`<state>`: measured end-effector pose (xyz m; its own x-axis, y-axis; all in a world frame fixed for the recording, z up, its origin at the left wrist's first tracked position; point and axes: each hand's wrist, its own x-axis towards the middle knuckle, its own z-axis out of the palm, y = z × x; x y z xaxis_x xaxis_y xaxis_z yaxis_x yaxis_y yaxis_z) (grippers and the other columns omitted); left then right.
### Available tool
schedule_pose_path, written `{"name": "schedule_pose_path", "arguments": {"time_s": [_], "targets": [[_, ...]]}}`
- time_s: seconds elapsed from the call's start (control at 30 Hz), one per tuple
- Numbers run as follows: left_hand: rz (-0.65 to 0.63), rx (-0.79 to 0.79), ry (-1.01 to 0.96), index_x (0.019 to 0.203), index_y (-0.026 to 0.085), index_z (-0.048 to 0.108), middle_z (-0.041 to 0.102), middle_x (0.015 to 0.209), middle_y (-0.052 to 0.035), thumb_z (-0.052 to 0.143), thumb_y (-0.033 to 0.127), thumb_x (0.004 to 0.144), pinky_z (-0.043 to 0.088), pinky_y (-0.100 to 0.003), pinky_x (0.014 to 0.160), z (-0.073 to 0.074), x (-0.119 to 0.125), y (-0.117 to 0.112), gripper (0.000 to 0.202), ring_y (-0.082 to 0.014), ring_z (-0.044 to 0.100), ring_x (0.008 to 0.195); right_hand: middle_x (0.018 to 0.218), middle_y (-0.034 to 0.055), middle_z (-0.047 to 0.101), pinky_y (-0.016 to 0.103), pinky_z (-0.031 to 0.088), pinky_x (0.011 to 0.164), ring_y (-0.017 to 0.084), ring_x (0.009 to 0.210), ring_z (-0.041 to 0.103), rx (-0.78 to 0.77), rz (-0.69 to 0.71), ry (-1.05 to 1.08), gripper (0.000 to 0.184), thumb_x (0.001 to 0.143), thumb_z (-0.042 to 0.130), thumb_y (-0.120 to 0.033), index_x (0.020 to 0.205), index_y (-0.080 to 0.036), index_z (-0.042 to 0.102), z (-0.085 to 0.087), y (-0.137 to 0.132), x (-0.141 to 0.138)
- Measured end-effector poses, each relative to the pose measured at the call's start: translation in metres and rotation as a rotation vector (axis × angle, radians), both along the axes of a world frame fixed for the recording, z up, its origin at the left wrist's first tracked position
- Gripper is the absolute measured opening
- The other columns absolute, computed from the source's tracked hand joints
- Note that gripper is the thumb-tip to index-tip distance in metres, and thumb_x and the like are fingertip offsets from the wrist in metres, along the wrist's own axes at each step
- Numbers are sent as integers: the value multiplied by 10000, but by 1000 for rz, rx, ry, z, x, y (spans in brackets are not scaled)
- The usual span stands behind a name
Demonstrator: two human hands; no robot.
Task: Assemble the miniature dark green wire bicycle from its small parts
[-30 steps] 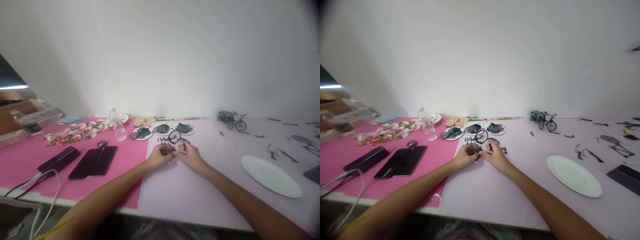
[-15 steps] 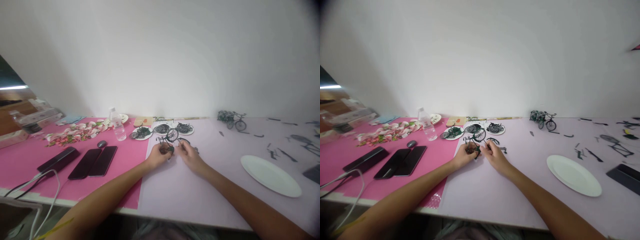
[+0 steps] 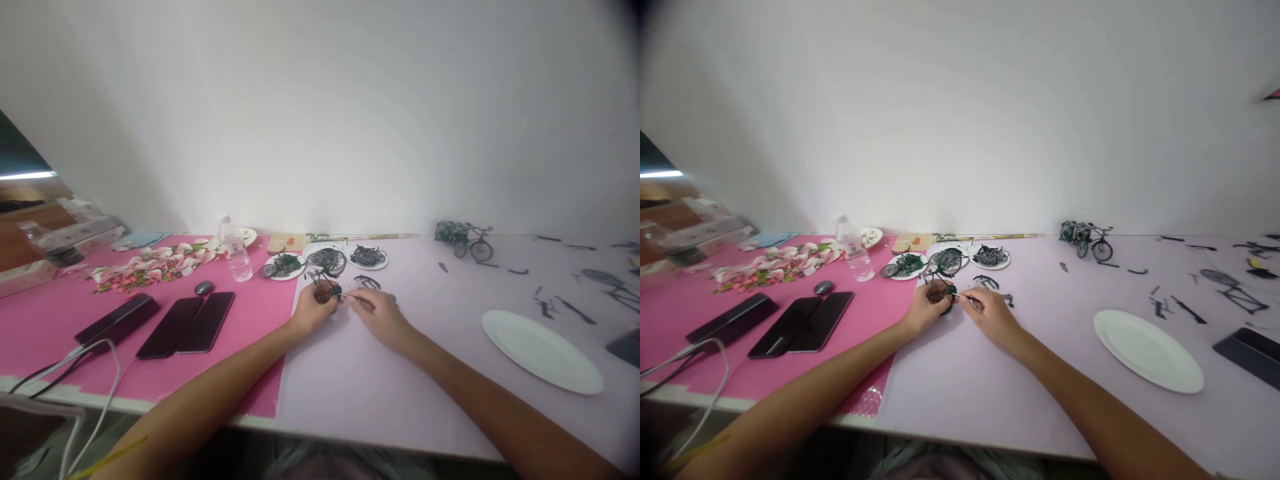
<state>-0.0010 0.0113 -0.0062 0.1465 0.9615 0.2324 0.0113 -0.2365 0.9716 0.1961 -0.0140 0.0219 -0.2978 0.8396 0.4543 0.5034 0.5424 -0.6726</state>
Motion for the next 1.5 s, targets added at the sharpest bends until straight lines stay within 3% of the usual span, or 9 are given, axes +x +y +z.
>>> {"name": "schedule_pose_path", "arguments": {"time_s": [0.5,0.93,1.1,1.27,1.37,1.5], "targets": [[27,88,75,1082,131,685,730,899,-57,733,182,819,516,-232,690,-8,2,0,272,-152,681,772,949,50,772,291,548,693,207,834,710,44,-24,3,193,961,614,-284,972,-228,799,-8,3,0],[10,118,129,1158,149,647,725,948,-66,722,253,876,526,-238,700,-13,1,0,310,-154,681,787,935,51,777,303,589,723,207,806,722,74,-45,-59,191,933,625,-242,984,-229,809,-10,5,1],[3,103,145,1203,154,622,727,988,-85,735,289,886,547,-260,728,-12,2,-2,363,-170,691,826,1061,56,757,314,584,805,215,937,726,-12,-55,-61,180,957,592,-267,1072,-243,728,-12,3,1],[25,98,178,1215,160,608,723,997,-84,714,263,895,554,-276,745,-9,3,-2,353,-170,691,825,888,11,681,317,519,702,195,724,659,-116,-72,-139,213,995,510,-297,1199,-248,550,-4,-6,0],[47,93,192,1210,164,604,717,987,-76,711,258,890,551,-278,732,-7,3,-2,350,-167,685,806,978,38,663,347,501,805,214,864,657,-108,-43,-148,202,1020,419,-263,1208,-239,490,0,-8,1],[54,115,210,1205,160,603,713,984,-77,706,261,889,547,-283,731,-6,2,-3,348,-174,678,820,1162,88,615,381,486,933,245,1106,615,-88,-41,-126,241,1005,444,-255,1245,-238,463,-4,-5,2]]}}
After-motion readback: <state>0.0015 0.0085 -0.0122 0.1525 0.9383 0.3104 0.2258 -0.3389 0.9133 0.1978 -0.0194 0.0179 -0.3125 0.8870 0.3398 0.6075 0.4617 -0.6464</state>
